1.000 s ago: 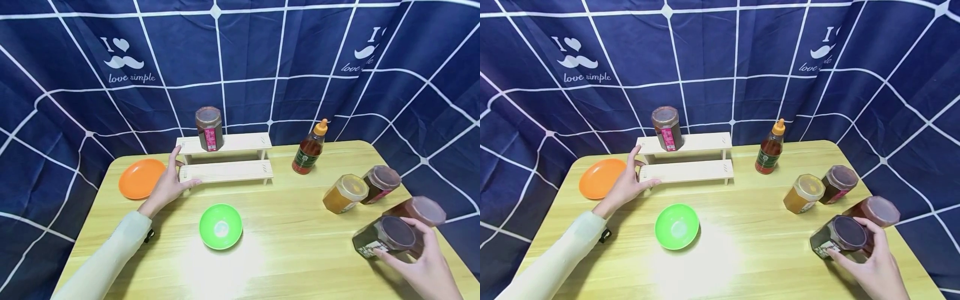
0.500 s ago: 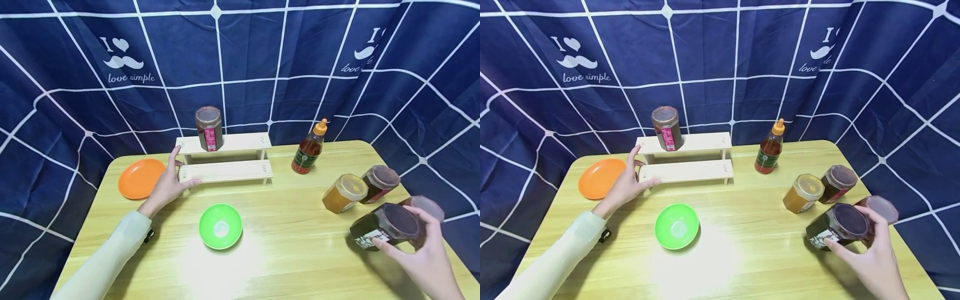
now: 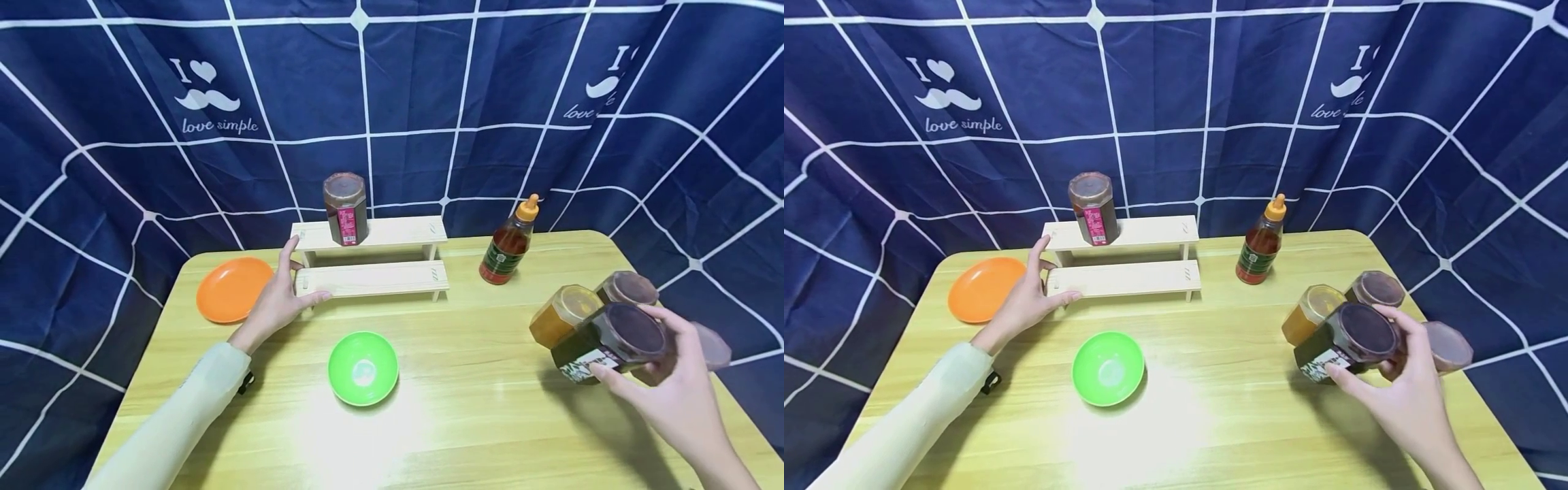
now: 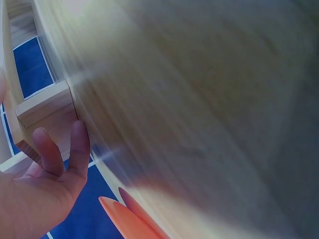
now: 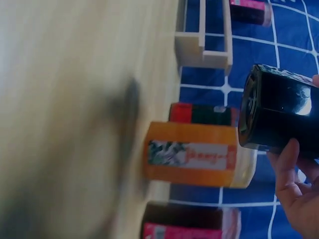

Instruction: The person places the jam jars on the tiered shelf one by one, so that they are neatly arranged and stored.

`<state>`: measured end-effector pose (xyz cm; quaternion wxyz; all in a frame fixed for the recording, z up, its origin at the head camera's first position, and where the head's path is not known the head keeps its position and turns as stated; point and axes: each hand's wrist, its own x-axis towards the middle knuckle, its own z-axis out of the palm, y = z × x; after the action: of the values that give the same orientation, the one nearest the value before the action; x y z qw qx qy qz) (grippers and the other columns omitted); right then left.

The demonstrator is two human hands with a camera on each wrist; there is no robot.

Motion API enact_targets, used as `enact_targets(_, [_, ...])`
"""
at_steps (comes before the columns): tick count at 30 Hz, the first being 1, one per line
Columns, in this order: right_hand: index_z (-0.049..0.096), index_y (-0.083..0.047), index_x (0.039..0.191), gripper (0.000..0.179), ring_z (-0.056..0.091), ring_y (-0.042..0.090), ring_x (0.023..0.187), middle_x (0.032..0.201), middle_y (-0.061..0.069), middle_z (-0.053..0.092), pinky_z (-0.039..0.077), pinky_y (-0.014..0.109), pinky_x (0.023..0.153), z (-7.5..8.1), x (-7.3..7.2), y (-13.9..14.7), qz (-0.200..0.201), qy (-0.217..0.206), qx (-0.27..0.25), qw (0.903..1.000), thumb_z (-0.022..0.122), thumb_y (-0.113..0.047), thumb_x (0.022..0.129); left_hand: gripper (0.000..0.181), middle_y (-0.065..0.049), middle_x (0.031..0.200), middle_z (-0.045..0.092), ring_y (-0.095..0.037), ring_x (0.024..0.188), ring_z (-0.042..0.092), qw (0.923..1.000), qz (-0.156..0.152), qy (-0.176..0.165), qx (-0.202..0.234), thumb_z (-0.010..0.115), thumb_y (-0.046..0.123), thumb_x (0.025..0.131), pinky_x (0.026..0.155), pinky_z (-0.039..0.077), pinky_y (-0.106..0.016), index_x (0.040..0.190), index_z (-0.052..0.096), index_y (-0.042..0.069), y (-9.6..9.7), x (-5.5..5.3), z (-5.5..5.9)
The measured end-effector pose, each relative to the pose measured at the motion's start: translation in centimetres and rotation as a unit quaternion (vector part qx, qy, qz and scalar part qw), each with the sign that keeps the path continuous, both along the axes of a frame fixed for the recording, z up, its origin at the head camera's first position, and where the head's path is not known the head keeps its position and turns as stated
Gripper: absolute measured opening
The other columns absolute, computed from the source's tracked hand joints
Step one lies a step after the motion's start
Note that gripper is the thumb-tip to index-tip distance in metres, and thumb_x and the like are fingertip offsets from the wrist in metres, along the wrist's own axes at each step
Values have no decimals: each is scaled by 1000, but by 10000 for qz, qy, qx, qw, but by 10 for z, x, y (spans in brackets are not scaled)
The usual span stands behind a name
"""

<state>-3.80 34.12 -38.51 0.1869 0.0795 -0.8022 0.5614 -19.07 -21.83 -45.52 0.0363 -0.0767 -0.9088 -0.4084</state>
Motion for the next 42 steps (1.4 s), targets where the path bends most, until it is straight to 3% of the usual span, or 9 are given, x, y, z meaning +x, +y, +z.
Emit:
enact_targets(5, [39, -5, 163, 113, 70, 7, 104, 142, 11, 57, 54, 13, 78, 12, -18, -16, 310, 42, -142, 9994, 78, 38, 67, 130, -25, 137, 58, -35, 84, 58, 9999, -27, 122, 52, 95, 48, 85, 72, 44, -43, 175, 2, 31, -2, -1, -3])
enact_targets(11, [44, -11, 163, 113, 67, 9, 96, 135, 2, 63, 52, 12, 77, 25, -42, -31, -93, 65, 1017, 9948, 91, 25, 66, 131, -26, 135, 59, -34, 79, 56, 9996, -110, 241, 110, 95, 54, 84, 66, 42, -43, 175, 4, 33, -7, -8, -15])
enact_targets(14, [44, -15, 164, 113, 66, 9, 95, 132, -2, 65, 50, 13, 74, 32, -53, -36, -73, 51, 1225, 9924, 92, 21, 69, 132, -24, 136, 59, -34, 82, 58, 9996, -115, 236, 71, 94, 57, 84, 69, 44, -44, 175, 2, 35, -8, -10, -17])
enact_targets(18, [39, -14, 164, 110, 69, 11, 93, 132, 4, 69, 53, 15, 71, 40, -68, -49, 558, 141, 318, 9978, 85, 27, 73, 131, -19, 135, 60, -32, 83, 59, 9998, 11, 177, -76, 93, 58, 84, 71, 46, -43, 175, 1, 38, -8, -10, -18])
enact_targets(22, [33, -18, 160, 109, 75, 15, 90, 129, 10, 73, 59, 21, 68, 44, -80, -64, 1014, 98, -661, 9926, 82, 30, 75, 131, -24, 137, 59, -35, 81, 58, 9999, 3, 127, -34, 96, 48, 84, 70, 45, -45, 175, 2, 32, -5, -7, -13])
enact_targets(28, [37, -18, 155, 101, 74, 16, 86, 127, 12, 73, 59, 22, 64, 46, -97, -83, 1147, 112, -756, 9905, 84, 26, 77, 133, -23, 133, 61, -30, 75, 55, 9994, -32, 350, 58, 96, 57, 81, 64, 41, -42, 175, 4, 34, -7, -10, -20])
enact_targets(33, [39, -17, 155, 98, 69, 18, 99, 132, 12, 71, 55, 18, 65, 47, -112, -101, 1186, 217, -709, 9902, 84, 24, 78, 132, -23, 136, 61, -31, 78, 57, 9998, -31, 217, 2, 96, 49, 84, 67, 44, -42, 175, 3, 32, -3, -5, -8])
enact_targets(37, [40, -17, 156, 96, 68, 19, 102, 133, 10, 71, 54, 18, 73, 46, -127, -113, 1086, 296, -420, 9928, 86, 19, 80, 131, -24, 139, 60, -34, 82, 59, 9999, -41, 75, -52, 96, 44, 86, 71, 45, -44, 175, 1, 31, -1, -3, -2])
enact_targets(42, [40, -19, 156, 94, 71, 22, 108, 133, 8, 71, 56, 24, 88, 42, -147, -126, 1142, 260, -74, 9931, 88, 12, 82, 131, -24, 138, 60, -34, 81, 59, 9999, -14, 102, -20, 96, 47, 85, 70, 45, -44, 175, 2, 31, -2, -4, -6])
